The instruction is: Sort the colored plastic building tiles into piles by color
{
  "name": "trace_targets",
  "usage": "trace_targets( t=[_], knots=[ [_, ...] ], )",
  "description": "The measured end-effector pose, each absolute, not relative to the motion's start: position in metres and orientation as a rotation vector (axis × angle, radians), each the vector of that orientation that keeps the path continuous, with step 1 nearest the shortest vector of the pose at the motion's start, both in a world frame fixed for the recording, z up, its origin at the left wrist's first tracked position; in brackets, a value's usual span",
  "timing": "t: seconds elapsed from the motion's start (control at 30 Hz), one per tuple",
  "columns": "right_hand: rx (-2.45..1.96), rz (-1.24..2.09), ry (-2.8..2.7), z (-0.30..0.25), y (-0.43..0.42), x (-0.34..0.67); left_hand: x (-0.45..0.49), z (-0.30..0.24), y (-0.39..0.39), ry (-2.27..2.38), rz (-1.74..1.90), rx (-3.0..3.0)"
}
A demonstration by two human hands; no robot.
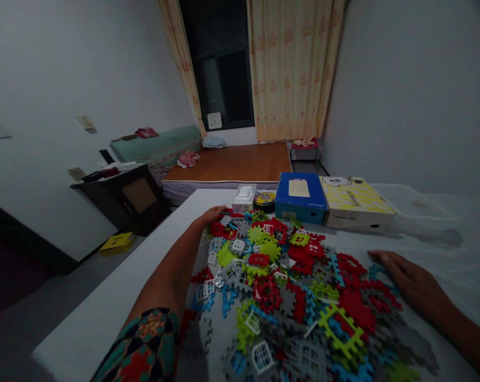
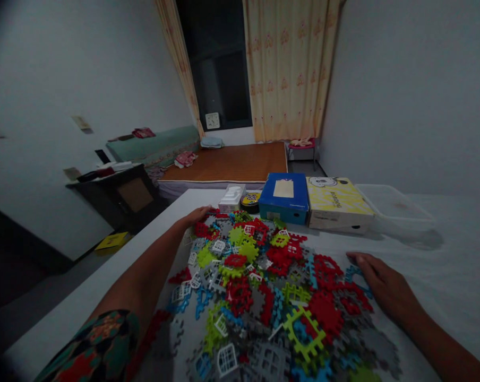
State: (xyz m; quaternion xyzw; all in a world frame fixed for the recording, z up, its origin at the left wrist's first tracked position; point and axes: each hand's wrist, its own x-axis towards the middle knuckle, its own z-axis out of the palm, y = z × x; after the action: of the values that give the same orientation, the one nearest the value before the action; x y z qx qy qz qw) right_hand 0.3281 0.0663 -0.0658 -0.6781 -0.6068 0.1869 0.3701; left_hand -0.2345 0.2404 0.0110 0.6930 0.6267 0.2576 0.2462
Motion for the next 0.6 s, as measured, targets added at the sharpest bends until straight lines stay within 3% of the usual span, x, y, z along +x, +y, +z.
trace_targets(
  t=[0.37, 0.6],
  knots=[
    [-1.667, 0.317, -1.786, -0.08, 0.078, 0.334, -0.182, -0.002, 0.173, 1.393, 0.653, 1.913],
    [-1.628, 0.261, -1.83, -0.076, 0.076, 0.329, -0.11, 0.03, 0.144, 1.229, 0.791, 2.164]
  ],
)
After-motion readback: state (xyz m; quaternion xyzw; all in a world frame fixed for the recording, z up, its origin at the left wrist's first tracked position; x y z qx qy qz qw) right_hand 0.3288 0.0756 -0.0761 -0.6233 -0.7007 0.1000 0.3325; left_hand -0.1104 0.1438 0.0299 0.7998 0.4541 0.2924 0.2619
